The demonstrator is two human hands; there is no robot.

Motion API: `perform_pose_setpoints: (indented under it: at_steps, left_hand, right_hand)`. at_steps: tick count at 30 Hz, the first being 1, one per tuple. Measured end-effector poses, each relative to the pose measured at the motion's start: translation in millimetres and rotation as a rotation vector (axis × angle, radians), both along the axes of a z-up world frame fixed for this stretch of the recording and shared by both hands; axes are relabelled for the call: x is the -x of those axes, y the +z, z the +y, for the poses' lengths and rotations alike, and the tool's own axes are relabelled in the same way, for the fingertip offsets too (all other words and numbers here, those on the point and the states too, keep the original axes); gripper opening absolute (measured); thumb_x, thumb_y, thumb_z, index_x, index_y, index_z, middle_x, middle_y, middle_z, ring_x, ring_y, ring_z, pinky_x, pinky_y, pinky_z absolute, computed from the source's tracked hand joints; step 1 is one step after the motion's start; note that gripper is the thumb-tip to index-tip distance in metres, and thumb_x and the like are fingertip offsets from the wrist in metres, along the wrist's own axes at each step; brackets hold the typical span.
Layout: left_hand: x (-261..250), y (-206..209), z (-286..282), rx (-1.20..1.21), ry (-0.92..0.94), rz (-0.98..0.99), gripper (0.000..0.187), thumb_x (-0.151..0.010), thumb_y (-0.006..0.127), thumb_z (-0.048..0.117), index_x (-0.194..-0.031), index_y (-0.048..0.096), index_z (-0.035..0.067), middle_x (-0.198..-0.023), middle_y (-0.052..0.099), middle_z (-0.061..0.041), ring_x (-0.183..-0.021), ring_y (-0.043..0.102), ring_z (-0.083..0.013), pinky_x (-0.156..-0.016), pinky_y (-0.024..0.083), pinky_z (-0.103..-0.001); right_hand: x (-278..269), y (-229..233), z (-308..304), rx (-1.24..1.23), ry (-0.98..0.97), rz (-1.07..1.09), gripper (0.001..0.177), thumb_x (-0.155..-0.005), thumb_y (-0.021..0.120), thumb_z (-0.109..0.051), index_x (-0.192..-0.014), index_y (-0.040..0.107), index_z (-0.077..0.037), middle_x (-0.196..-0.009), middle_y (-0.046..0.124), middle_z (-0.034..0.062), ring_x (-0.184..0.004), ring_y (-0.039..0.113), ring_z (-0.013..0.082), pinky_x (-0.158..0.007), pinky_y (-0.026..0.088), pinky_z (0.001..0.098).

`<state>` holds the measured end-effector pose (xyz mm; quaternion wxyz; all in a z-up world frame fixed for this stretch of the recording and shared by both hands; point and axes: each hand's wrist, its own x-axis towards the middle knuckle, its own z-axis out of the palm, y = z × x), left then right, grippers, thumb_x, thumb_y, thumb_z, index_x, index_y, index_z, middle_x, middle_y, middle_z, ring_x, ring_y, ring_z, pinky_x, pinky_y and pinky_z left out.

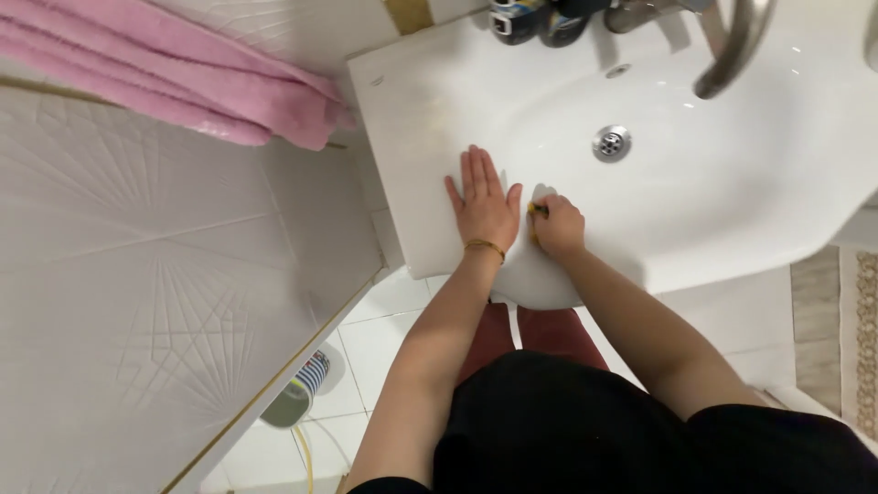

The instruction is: The person cleans a bathroom sink using a sponge and cleaning agents. They scrub the basin, faucet, and surrounding surfaces, rinse the sponge under running water, and finish by washing their hands.

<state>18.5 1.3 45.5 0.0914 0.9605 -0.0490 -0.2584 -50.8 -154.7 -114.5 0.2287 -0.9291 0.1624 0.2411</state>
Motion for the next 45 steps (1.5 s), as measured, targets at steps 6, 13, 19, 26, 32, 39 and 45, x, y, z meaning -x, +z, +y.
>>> perform_pose_setpoints:
  at_steps: [6,13,19,26,32,39,45]
  left_hand:
    - [2.0,-16.3,0.9,0.033,0.0,0.005,0.071,-0.111,0.017,0.048,-0.164,0.001,0.005,-0.173,-0.005,-0.015,-0.159,-0.01,-0.0299,-0.126,-0.01,-0.059]
    - [15.5,-53.2,6.5,0.246,0.068,-0.335,0.069,-0.107,0.035,0.038,-0.163,0.013,0.005,-0.173,0.01,-0.015,-0.16,0.007,-0.0277,-0.129,0.001,-0.056]
    - [17.8,-61.2,11.3,0.441,0.115,-0.542,0.061,-0.106,0.033,0.026,-0.162,0.023,0.005,-0.171,0.021,-0.014,-0.159,0.021,-0.027,-0.131,0.013,-0.051]
    - [17.6,-68.8,13.5,0.487,0.141,-0.561,0.061,-0.105,0.025,0.026,-0.161,0.026,0.004,-0.169,0.026,-0.016,-0.157,0.025,-0.0277,-0.13,0.019,-0.048]
    - [15.9,-71.7,14.3,0.526,0.167,-0.556,0.061,-0.102,0.032,0.019,-0.161,0.027,0.007,-0.169,0.025,-0.014,-0.158,0.025,-0.0258,-0.131,0.017,-0.044]
    - [19.3,-70.4,13.3,0.389,0.116,-0.529,0.06,-0.104,0.027,0.025,-0.162,0.027,0.008,-0.169,0.026,-0.012,-0.158,0.024,-0.0226,-0.132,0.012,-0.043]
    - [15.6,-71.7,17.5,0.4,0.075,-0.521,0.059,-0.106,0.024,0.026,-0.162,0.024,0.007,-0.17,0.023,-0.012,-0.159,0.021,-0.0233,-0.131,0.012,-0.044]
  right_hand:
    - [-96.2,11.7,40.6,-0.399,-0.419,-0.251,0.031,-0.096,0.067,-0.034,-0.108,0.056,-0.007,-0.116,0.068,0.0229,-0.118,0.063,0.0458,-0.099,0.051,0.0561]
    - [-58.8,86.0,53.1,-0.816,-0.392,-0.35,0.015,-0.1,0.062,-0.007,-0.114,0.062,-0.013,-0.108,0.065,0.0121,-0.11,0.064,0.0293,-0.097,0.05,0.0435]
    - [-94.5,77.3,65.5,-0.67,-0.251,-0.679,0.009,-0.099,0.068,-0.009,-0.105,0.067,-0.015,-0.102,0.066,0.0104,-0.108,0.065,0.0336,-0.098,0.05,0.0457]
    - [-81.7,70.3,60.0,-0.684,-0.162,-0.62,0.011,-0.101,0.068,-0.012,-0.11,0.065,-0.016,-0.105,0.063,0.0081,-0.114,0.063,0.0352,-0.103,0.048,0.0497]
    - [13.4,78.9,26.4,-0.65,0.055,-0.422,0.013,-0.09,0.079,-0.016,-0.099,0.071,-0.019,-0.091,0.066,0.0001,-0.101,0.07,0.028,-0.095,0.053,0.0399]
    - [-91.3,39.1,37.1,-0.518,-0.13,-0.566,0.012,-0.097,0.069,-0.012,-0.105,0.061,-0.009,-0.099,0.065,0.0229,-0.101,0.064,0.0501,-0.089,0.052,0.0588]
    - [-163.5,-70.5,-24.4,-0.234,-0.912,-0.79,0.02,-0.092,0.07,-0.012,-0.099,0.053,-0.021,-0.1,0.068,0.0064,-0.104,0.07,0.0306,-0.093,0.054,0.0396]
